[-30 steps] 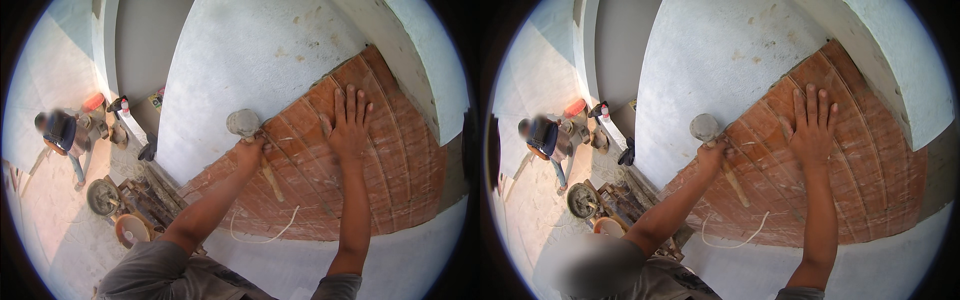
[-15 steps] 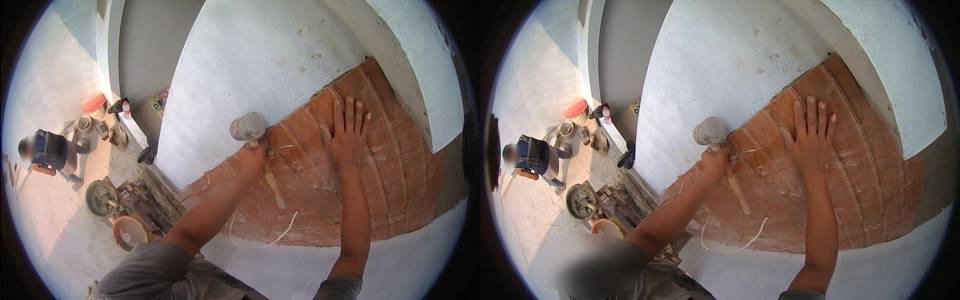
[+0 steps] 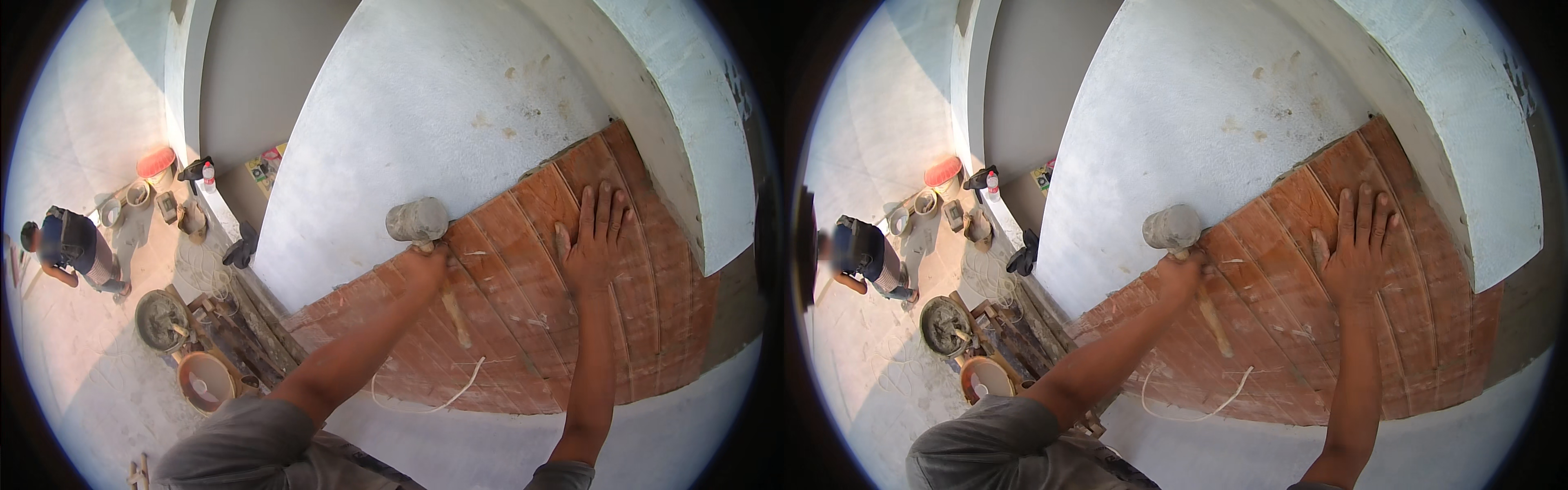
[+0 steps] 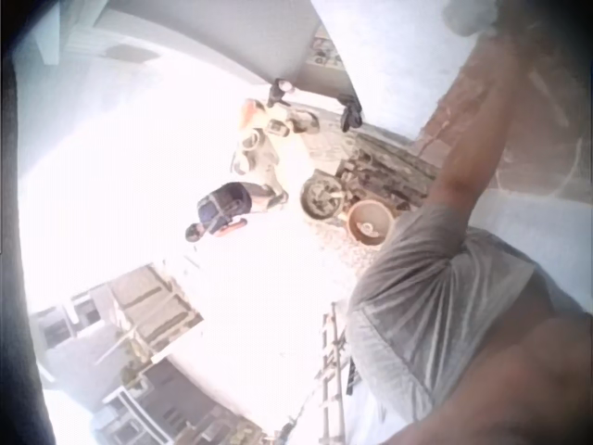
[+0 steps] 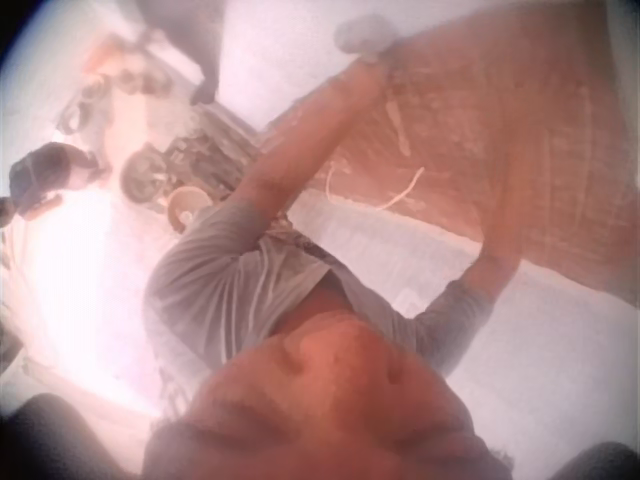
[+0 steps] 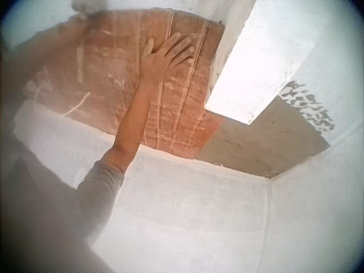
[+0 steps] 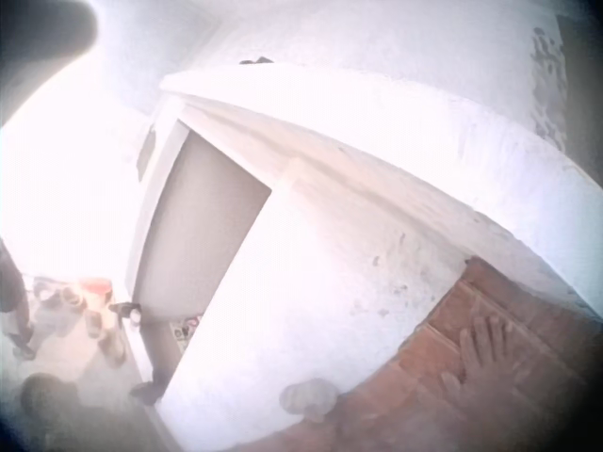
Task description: The person applies mortar to a large terracotta tile using a trowel, positions the tile on a curved wall section, and taps it into place with a rubber mallet. The person repeats this process for additional tiles, ensuring alignment and adhesion.
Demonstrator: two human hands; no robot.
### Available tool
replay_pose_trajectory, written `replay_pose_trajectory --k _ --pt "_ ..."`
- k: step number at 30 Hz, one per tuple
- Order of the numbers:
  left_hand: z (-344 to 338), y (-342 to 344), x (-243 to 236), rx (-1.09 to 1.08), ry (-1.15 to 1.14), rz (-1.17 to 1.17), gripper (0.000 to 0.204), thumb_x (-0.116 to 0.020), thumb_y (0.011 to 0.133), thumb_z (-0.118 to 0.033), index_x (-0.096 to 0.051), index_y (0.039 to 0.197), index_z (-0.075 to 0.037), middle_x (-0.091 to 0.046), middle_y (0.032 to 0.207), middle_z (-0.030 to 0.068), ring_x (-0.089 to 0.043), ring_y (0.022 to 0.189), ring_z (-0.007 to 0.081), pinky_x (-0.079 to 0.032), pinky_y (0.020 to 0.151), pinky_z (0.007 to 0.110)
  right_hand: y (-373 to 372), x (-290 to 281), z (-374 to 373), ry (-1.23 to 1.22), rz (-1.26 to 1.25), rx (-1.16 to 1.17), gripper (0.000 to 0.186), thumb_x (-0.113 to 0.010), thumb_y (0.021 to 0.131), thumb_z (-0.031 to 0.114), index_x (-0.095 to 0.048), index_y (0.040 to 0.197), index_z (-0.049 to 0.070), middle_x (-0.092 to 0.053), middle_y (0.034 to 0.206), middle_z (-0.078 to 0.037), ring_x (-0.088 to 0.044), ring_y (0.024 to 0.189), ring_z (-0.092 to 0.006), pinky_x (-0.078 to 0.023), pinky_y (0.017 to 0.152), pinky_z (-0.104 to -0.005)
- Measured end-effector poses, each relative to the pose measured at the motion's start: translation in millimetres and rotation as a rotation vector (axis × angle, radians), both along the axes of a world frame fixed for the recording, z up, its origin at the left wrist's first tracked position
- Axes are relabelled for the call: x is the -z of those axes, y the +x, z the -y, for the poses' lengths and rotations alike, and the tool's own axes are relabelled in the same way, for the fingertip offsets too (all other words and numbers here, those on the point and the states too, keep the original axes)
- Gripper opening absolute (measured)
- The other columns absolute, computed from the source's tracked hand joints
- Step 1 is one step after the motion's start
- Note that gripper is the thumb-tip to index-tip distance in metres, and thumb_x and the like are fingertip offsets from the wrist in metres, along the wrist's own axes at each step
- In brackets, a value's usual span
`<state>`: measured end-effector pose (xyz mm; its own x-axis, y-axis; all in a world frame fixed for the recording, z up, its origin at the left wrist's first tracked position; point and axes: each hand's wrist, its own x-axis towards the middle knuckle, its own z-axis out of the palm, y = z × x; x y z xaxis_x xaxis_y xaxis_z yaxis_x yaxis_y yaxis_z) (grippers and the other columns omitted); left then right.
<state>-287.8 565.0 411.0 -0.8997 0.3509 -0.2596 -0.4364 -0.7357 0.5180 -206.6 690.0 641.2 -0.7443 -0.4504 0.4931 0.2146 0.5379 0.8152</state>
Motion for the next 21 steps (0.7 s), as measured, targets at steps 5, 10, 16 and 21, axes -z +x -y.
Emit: replay_pose_trajectory --k 5,10,16,21 --pt "3 3 2 0.035 -0.037 0.024 0.010 -0.061 0.087 -0.001 -0.060 0.095 0.006 -0.068 0.084 0.0129 -0.068 0.066 0.0193 -0.061 0.061 0.031 8 -3 0 -0.011 -0.014 0.084 0.071 -0.046 0.100 0.055 -0.037 0.154 0.010 -0.028 0.163 -0.013 -0.017 0.153 -0.0323 -0.009 0.124 -0.0531" --pt "10 2 -2 0.034 -0.029 0.018 0.010 -0.060 0.088 -0.002 -0.061 0.094 0.006 -0.068 0.085 0.0128 -0.068 0.068 0.0192 -0.061 0.061 0.031 30 -5 1 -0.029 0.052 0.017 0.072 -0.043 0.101 0.055 -0.034 0.155 0.008 -0.030 0.161 -0.016 -0.020 0.152 -0.0341 -0.010 0.124 -0.0533" --pt "3 1 4 0.016 0.001 -0.027 0.015 -0.060 0.090 -0.002 -0.064 0.101 0.007 -0.068 0.086 0.0119 -0.069 0.072 0.0191 -0.061 0.063 0.032 43 -43 -24 0.001 -0.181 0.095 0.076 -0.041 0.102 0.056 -0.030 0.155 0.003 -0.032 0.157 -0.022 -0.025 0.148 -0.0391 -0.015 0.122 -0.0554" --pt "13 6 15 0.040 0.029 0.001 0.018 -0.061 0.091 -0.003 -0.064 0.105 0.008 -0.067 0.088 0.0122 -0.069 0.073 0.0196 -0.060 0.064 0.031 37 -51 -22 -0.005 -0.165 0.122 0.078 -0.043 0.100 0.056 -0.031 0.154 0.002 -0.032 0.157 -0.023 -0.027 0.147 -0.0394 -0.014 0.122 -0.0550"
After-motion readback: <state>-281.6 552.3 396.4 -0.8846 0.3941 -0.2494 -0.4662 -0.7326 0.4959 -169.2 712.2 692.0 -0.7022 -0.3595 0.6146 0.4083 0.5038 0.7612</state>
